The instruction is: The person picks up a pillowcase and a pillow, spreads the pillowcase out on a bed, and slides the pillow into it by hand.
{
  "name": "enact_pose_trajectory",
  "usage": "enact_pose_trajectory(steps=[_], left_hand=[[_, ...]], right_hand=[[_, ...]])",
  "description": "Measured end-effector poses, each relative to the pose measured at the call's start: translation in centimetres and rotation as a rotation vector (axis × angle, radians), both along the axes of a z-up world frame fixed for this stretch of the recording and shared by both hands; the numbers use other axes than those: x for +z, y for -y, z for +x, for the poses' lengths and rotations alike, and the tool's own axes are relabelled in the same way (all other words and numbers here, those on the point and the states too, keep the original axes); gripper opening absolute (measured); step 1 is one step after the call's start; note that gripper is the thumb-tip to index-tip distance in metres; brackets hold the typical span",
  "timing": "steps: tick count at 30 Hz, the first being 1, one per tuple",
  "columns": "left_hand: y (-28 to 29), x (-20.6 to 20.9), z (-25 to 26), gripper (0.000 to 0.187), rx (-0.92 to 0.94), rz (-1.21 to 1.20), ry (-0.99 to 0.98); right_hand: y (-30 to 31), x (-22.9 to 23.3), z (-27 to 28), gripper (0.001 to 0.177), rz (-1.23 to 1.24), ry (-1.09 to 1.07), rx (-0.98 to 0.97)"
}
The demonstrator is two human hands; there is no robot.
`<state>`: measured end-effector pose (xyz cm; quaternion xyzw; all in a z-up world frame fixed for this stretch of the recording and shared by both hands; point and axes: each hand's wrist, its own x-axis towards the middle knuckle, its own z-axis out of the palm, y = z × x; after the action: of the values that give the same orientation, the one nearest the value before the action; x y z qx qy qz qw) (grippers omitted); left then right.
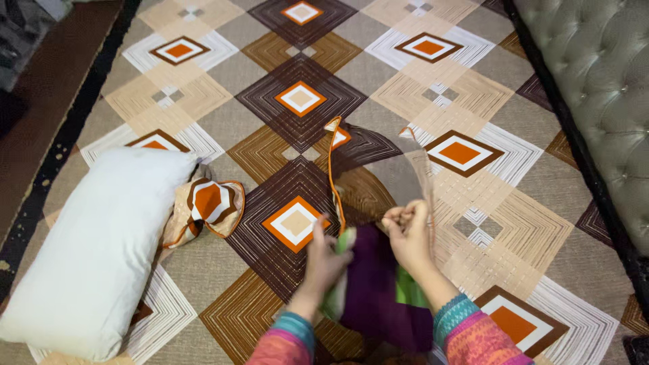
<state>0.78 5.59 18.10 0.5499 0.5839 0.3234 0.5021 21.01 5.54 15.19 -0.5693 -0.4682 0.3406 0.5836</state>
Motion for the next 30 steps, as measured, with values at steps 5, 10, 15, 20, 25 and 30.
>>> enact_pose_trajectory(steps=[5,10,15,20,25,30], left_hand=[[0.0,3.7,0.6,0.076,-0.099,0.433,-0.287],[5.7,1.8,4.1,0.057,-0.136,0.643,-0.347],[7.1,0.0,5.3,0.050,-0.166,0.143,-0.141],[5.8,-1.9,6.3,0.062,-0.052,0.409,-0.088],[5.4,-2.4,7.2,0.063,-0.051,0.497,-0.032],[5.8,-2.0,8.3,0.041,-0.047,0.313,-0.061]], right_hand=[[2.3,-2.7,2.2,0.047,0.104,-0.209,-0.120],[8.3,-8.5,6.1,0.042,-0.018,-0.160,-0.189],[10.8,-8.6,9.2,0.038,-0.119,-0.166,-0.174],[12.5,-7.4,10.3,0.034,-0.148,-0.208,-0.020],[13.0,-6.8,11.2,0.032,-0.124,-0.155,0.045],[13.0,-3.4,10.2,0.034,-0.294,0.024,0.088]])
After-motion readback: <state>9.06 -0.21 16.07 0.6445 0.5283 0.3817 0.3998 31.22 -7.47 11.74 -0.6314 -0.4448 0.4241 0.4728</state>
